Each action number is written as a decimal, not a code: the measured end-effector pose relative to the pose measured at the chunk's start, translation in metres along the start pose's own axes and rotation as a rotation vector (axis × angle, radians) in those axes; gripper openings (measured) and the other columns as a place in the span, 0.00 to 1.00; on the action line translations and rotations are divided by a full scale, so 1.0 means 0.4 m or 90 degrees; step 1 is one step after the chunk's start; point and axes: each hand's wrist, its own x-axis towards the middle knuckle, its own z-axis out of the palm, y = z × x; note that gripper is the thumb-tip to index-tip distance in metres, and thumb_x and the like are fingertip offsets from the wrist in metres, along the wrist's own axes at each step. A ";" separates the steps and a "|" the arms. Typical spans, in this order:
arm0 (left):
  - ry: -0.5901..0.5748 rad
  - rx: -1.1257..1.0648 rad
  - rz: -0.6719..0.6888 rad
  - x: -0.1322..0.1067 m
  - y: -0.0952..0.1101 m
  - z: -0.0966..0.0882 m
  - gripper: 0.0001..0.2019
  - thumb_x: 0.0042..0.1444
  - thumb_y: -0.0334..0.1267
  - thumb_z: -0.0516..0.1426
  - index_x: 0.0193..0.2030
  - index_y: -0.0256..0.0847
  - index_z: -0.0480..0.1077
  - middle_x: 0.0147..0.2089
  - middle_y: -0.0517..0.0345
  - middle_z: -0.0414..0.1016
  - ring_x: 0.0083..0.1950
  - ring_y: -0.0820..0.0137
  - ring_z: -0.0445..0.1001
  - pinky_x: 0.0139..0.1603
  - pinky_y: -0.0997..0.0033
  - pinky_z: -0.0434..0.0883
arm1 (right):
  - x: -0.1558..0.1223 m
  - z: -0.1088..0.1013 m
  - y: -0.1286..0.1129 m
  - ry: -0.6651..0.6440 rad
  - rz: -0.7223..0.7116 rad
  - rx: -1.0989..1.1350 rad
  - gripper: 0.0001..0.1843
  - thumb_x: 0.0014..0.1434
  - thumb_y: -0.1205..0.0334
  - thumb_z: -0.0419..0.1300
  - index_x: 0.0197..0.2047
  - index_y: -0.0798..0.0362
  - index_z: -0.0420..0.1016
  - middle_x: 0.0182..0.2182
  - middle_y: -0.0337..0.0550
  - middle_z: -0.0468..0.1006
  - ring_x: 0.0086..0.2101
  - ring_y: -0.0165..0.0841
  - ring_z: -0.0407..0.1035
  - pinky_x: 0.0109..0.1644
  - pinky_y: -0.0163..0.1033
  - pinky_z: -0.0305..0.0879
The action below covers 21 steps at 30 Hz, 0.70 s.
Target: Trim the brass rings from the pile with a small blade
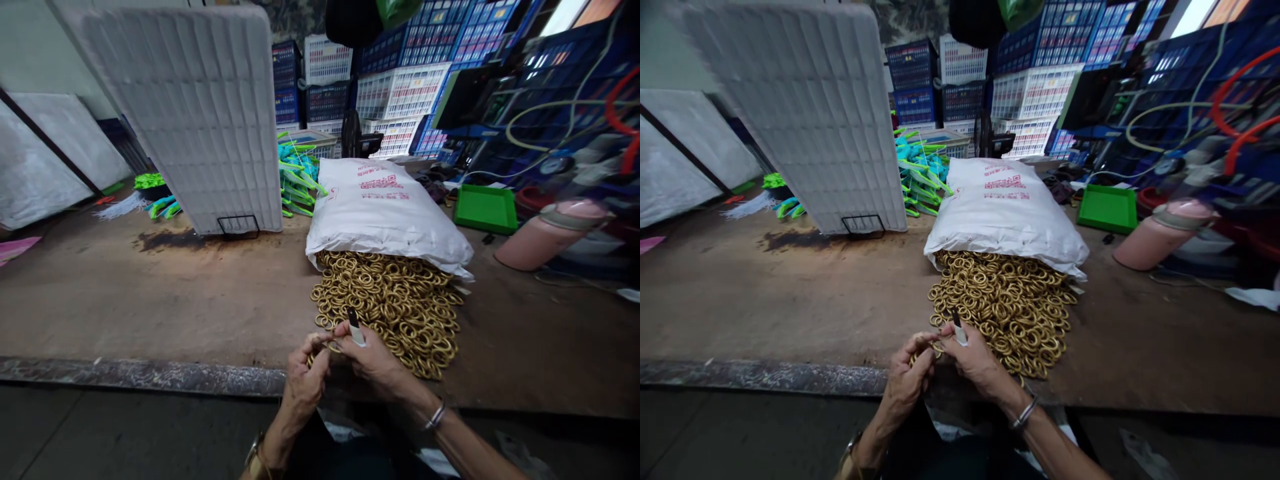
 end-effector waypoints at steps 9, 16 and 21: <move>-0.008 0.069 0.069 0.001 -0.012 0.008 0.06 0.50 0.37 0.55 0.29 0.38 0.70 0.19 0.65 0.63 0.20 0.78 0.58 0.23 0.79 0.57 | -0.009 -0.010 -0.010 -0.006 -0.030 -0.107 0.14 0.50 0.51 0.53 0.29 0.53 0.60 0.18 0.29 0.60 0.18 0.21 0.52 0.20 0.27 0.50; -0.003 0.076 0.037 0.001 0.016 0.023 0.07 0.48 0.38 0.56 0.25 0.37 0.67 0.18 0.65 0.61 0.19 0.79 0.56 0.20 0.80 0.56 | -0.001 -0.009 -0.004 0.052 -0.133 -0.276 0.12 0.51 0.56 0.51 0.22 0.54 0.59 0.19 0.31 0.57 0.22 0.24 0.52 0.24 0.29 0.50; -0.067 0.011 -0.106 -0.003 0.027 0.025 0.12 0.47 0.47 0.56 0.28 0.38 0.65 0.17 0.67 0.60 0.14 0.81 0.55 0.14 0.81 0.52 | 0.000 -0.012 0.002 0.074 -0.121 -0.244 0.12 0.51 0.56 0.51 0.22 0.54 0.59 0.19 0.32 0.59 0.22 0.24 0.53 0.25 0.30 0.51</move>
